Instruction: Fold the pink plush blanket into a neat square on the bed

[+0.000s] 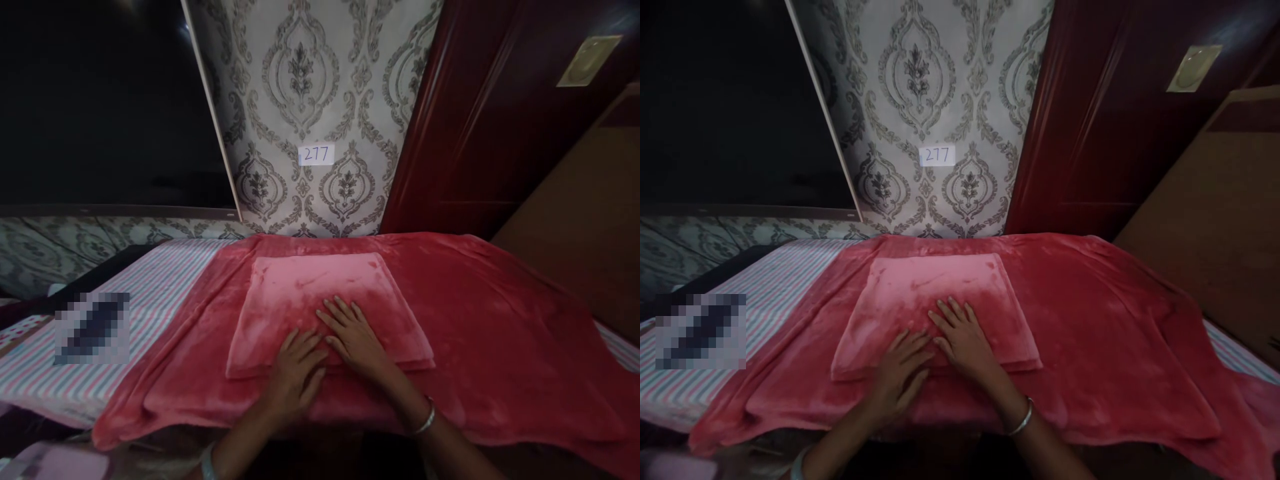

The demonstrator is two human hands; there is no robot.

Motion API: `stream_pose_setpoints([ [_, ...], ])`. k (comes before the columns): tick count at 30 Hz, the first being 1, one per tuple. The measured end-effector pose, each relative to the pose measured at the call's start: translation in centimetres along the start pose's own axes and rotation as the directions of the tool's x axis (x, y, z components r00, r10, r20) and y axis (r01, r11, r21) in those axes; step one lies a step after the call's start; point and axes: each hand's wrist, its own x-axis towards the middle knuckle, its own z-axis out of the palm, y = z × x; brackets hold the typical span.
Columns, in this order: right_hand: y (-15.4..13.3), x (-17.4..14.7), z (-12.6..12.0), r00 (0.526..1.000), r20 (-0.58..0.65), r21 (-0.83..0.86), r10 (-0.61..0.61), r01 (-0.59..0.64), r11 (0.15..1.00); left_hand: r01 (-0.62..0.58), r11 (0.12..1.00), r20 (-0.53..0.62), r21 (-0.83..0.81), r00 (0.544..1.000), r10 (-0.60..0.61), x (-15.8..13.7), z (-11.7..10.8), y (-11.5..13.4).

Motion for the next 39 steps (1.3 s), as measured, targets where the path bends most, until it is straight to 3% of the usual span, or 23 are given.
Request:
stream_pose_setpoints([
  [3,-0.7,0.5,-0.5,1.0,-0.023,0.023,-0.004,0.005,1.0,0.037,0.993,-0.037,-0.113,0.998,-0.042,2.7,-2.0,-0.7],
  [6,-1.2,0.6,-0.1,0.999,0.0,0.054,-0.049,0.049,0.997,0.052,0.987,0.088,-0.15,0.995,-0.039,6.7,-2.8,-2.5],
  [8,-1.3,0.5,0.5,0.998,0.037,0.061,-0.056,0.053,0.997,0.054,0.989,0.223,-0.14,0.975,-0.022,9.1,-2.2,-4.3],
  [11,-1.2,0.3,1.0,0.995,0.092,0.07,-0.029,0.023,0.997,0.008,0.999,0.423,-0.041,0.906,0.01,11.5,-0.3,-7.4],
  [14,-1.1,0.4,1.0,0.991,0.135,0.113,-0.017,0.002,0.994,-0.042,0.999,0.532,0.027,0.847,0.021,13.3,1.1,-10.3],
  [18,-1.0,0.5,0.7,0.988,0.156,0.139,-0.02,-0.002,0.99,-0.011,0.998,0.588,0.061,0.809,-0.027,15.7,1.6,-13.7],
  [22,-0.9,0.4,0.7,0.987,0.158,0.149,-0.014,-0.009,0.989,0.111,0.985,0.529,0.135,0.832,-0.166,17.0,2.5,-15.8],
  [27,-1.0,0.6,0.8,0.983,0.181,0.18,-0.016,-0.017,0.984,0.152,0.97,0.455,0.19,0.862,-0.224,16.5,3.9,-16.3],
  [33,-1.0,0.3,-1.2,0.988,0.152,0.19,-0.022,-0.007,0.982,0.11,0.968,0.466,0.225,0.861,-0.206,17.5,3.1,-15.9],
  [35,-0.3,-0.3,-2.6,0.994,0.11,0.16,0.02,-0.037,0.986,0.073,0.982,0.441,0.175,0.886,-0.144,18.5,3.1,-14.3],
  [37,0.8,-1.3,-3.9,0.991,0.043,0.098,0.123,-0.127,0.987,-0.025,0.998,0.441,0.049,0.898,0.001,19.6,3.8,-11.8],
  [39,2.0,-2.4,-4.4,0.976,0.004,0.033,0.216,-0.216,0.976,-0.132,0.987,0.476,-0.096,0.864,0.162,20.6,5.1,-9.0],
])
